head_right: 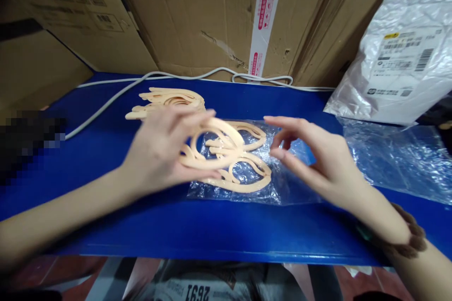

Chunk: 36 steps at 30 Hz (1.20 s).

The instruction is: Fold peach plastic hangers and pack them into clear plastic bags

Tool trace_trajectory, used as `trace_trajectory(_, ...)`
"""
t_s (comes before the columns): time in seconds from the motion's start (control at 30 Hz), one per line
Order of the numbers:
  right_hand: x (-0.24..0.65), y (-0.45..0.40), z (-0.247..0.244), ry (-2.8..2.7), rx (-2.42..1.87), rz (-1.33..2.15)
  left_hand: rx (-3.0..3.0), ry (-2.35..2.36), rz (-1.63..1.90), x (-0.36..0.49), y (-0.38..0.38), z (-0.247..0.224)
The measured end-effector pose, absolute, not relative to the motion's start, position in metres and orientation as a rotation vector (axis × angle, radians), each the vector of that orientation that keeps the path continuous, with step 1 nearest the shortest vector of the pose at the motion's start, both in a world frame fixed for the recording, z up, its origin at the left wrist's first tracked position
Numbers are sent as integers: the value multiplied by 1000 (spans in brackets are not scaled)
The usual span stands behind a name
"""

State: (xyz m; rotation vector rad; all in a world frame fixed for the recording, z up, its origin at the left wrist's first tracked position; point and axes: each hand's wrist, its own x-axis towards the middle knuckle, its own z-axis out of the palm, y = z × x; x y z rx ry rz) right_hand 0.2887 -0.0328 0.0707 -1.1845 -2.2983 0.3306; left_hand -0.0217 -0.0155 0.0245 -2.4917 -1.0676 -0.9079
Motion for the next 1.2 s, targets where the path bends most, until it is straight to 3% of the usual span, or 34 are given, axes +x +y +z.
trace_trajectory(0.23,266,-44,68,-2361,-1181,888,-2586,-820,-929,6,-36,11)
trace_trajectory(0.37,268,-40,72,-2181,-1240,959,-2601,-860,-897,0,-32,13)
trace_trajectory(0.63,279,-33,75,-2053,-1294,784,-2662,-925,-991,-13,-13,11)
trace_trajectory(0.87,276,-30,60,-2539,-926,138,-2632,-846,-1064,-9,-18,12)
trace_trajectory(1.2,264,-34,52,-2717,-751,-260,-2661,-794,-1068,-6,-21,9)
